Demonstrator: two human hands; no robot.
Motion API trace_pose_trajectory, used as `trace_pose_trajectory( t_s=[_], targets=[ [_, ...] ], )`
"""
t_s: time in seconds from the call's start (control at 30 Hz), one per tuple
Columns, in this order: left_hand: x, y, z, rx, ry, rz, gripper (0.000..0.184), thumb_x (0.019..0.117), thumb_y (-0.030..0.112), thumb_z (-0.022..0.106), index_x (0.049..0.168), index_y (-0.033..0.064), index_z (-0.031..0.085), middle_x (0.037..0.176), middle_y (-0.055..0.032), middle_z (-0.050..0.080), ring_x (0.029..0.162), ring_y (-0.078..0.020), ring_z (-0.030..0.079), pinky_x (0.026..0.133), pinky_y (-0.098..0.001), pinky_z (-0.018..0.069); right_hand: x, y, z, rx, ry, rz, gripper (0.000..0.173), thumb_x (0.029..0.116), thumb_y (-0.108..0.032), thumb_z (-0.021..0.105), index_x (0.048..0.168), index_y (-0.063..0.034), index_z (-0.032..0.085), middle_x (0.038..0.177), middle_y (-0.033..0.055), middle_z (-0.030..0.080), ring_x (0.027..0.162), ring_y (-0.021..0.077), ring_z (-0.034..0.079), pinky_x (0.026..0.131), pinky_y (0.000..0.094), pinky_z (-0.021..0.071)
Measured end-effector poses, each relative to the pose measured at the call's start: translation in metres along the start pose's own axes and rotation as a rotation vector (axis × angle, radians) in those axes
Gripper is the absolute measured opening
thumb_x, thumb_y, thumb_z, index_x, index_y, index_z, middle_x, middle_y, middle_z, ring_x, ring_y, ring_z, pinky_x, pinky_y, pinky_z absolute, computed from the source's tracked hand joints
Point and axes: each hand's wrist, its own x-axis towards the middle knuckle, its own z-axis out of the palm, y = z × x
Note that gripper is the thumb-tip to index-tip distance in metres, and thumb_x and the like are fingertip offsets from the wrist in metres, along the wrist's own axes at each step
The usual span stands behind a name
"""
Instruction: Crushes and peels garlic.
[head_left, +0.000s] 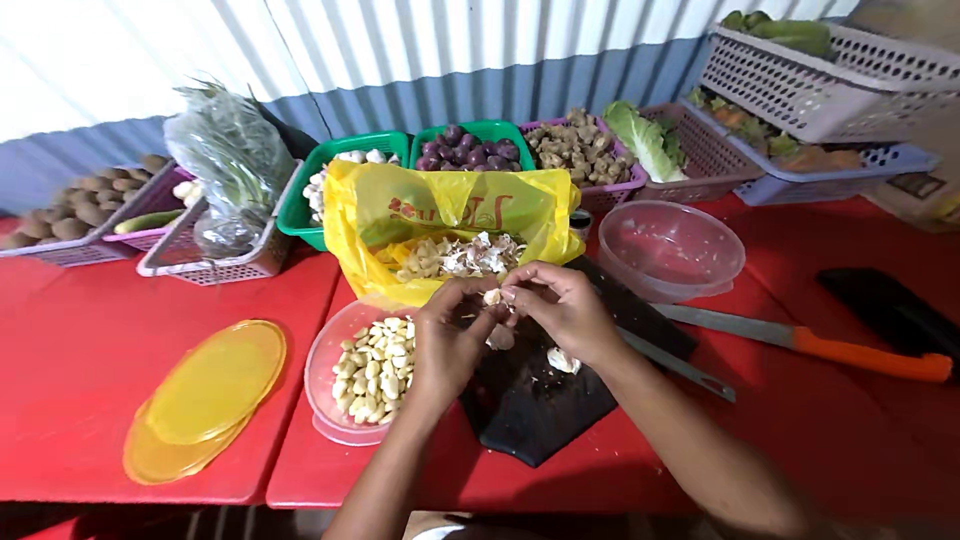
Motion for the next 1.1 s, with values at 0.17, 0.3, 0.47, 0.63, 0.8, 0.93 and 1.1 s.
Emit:
trace_pose_trajectory(
  t_s=[0.17, 0.3, 0.47, 0.63, 0.8, 0.93, 1.1],
  targets=[
    [0.017, 0.003, -0.014, 0.032, 0.000, -0.012, 0.018, 0.0890, -0.002, 0.072, 0.107, 0.0002, 0.072, 0.102, -0.0073, 0.072, 0.087, -0.0140, 0.072, 0.081, -0.0305, 0.0632, 0.021, -0.001, 0.000, 0.004, -0.071, 0.010, 0.011, 0.0982, -0.002, 0.061, 0.104, 0.0013, 0.070, 0.093, 0.0035, 0.073, 0.079, 0.0100, 0.073, 0.075, 0.0276, 0.0646],
    [0.025, 0.014, -0.021, 0.160, -0.007, 0.016, 0.019, 0.0895, -0.001, 0.073, 0.109, 0.0014, 0.072, 0.106, -0.0066, 0.072, 0.092, -0.0126, 0.072, 0.084, -0.0304, 0.0635, 0.031, 0.007, 0.007, -0.145, -0.059, -0.188, 0.013, 0.0992, -0.004, 0.060, 0.104, 0.0029, 0.069, 0.091, 0.0045, 0.071, 0.077, 0.0040, 0.069, 0.073, 0.0213, 0.0604],
    [0.040, 0.022, -0.030, 0.136, -0.080, -0.084, 0.017, 0.0895, 0.001, 0.074, 0.107, 0.0026, 0.074, 0.100, -0.0038, 0.073, 0.088, -0.0094, 0.072, 0.080, -0.0269, 0.0622, 0.036, 0.016, 0.013, -0.021, 0.015, -0.158, 0.018, 0.1008, -0.003, 0.052, 0.105, 0.0043, 0.067, 0.090, 0.0044, 0.069, 0.077, 0.0060, 0.069, 0.073, 0.0253, 0.0614],
    [0.063, 0.005, -0.029, -0.313, -0.126, -0.476, 0.019, 0.0924, -0.009, 0.064, 0.109, -0.0011, 0.070, 0.094, -0.0038, 0.072, 0.085, -0.0101, 0.069, 0.085, -0.0284, 0.0586, 0.044, 0.014, 0.009, 0.389, 0.006, 0.186, 0.021, 0.1040, 0.001, 0.042, 0.103, 0.0046, 0.064, 0.087, 0.0064, 0.069, 0.072, 0.0111, 0.068, 0.070, 0.0264, 0.0600],
    [0.075, -0.002, -0.023, -0.484, -0.138, -0.601, 0.023, 0.0969, -0.012, 0.054, 0.112, -0.0006, 0.067, 0.093, -0.0041, 0.070, 0.084, -0.0118, 0.069, 0.085, -0.0290, 0.0585, 0.047, 0.016, 0.003, 0.299, 0.018, 0.180, 0.020, 0.1049, 0.001, 0.042, 0.104, 0.0052, 0.062, 0.086, 0.0054, 0.066, 0.073, 0.0100, 0.067, 0.073, 0.0264, 0.0600],
    [0.075, -0.005, -0.013, -0.342, -0.202, -0.411, 0.023, 0.0980, -0.006, 0.058, 0.117, 0.0023, 0.067, 0.097, -0.0030, 0.071, 0.084, -0.0096, 0.068, 0.082, -0.0281, 0.0582, 0.050, 0.015, 0.000, 0.543, 0.037, 0.288, 0.023, 0.1072, -0.002, 0.037, 0.108, 0.0014, 0.060, 0.087, 0.0042, 0.065, 0.074, 0.0096, 0.063, 0.074, 0.0257, 0.0566],
    [0.070, -0.013, -0.005, 0.107, -0.304, 0.095, 0.020, 0.0979, -0.001, 0.060, 0.116, 0.0008, 0.069, 0.114, -0.0087, 0.067, 0.095, -0.0122, 0.067, 0.083, -0.0286, 0.0592, 0.053, 0.014, -0.007, 0.792, 0.102, 0.563, 0.025, 0.1073, -0.004, 0.038, 0.101, -0.0024, 0.061, 0.078, 0.0034, 0.061, 0.063, 0.0086, 0.058, 0.065, 0.0214, 0.0542]
  ],
)
